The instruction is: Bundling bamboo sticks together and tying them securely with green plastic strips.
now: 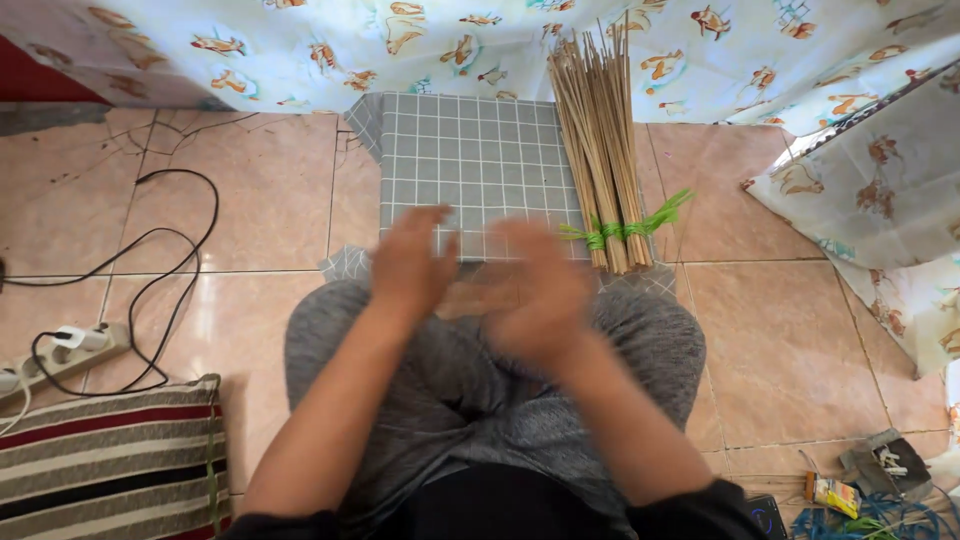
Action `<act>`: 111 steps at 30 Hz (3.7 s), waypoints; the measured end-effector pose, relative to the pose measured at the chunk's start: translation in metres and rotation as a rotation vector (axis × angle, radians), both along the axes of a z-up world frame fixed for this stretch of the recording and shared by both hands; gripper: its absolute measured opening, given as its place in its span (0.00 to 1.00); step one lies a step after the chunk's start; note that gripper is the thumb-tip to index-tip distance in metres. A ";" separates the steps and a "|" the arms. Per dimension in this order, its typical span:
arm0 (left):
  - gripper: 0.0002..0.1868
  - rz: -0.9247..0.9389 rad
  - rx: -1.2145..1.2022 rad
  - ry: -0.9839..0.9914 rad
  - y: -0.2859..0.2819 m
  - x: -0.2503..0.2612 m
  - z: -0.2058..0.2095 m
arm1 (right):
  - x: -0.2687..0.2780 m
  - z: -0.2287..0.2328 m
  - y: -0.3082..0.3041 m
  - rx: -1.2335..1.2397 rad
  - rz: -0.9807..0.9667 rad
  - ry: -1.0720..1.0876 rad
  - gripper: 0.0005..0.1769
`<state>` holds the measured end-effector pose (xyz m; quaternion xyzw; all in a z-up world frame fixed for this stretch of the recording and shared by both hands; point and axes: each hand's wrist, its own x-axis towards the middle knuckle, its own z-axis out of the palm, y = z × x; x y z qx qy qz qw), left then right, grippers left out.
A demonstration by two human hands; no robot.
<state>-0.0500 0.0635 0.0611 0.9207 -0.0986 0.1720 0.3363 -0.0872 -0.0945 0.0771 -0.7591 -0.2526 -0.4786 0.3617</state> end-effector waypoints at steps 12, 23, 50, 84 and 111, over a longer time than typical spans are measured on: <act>0.05 -0.034 0.238 -0.167 -0.013 0.033 -0.113 | -0.084 0.006 0.103 -0.368 1.020 0.379 0.12; 0.10 0.061 -0.204 0.241 0.030 0.038 -0.087 | 0.075 -0.057 -0.194 -0.374 -0.738 0.943 0.26; 0.29 -0.230 -0.721 0.454 -0.053 -0.019 0.006 | -0.069 -0.054 -0.104 0.336 -0.168 0.899 0.35; 0.15 -0.021 0.903 0.086 0.205 0.093 -0.143 | -0.086 -0.115 -0.183 0.125 -0.524 0.580 0.20; 0.15 0.103 0.448 -0.083 0.108 0.112 -0.099 | -0.084 -0.114 -0.181 0.050 -0.520 0.534 0.19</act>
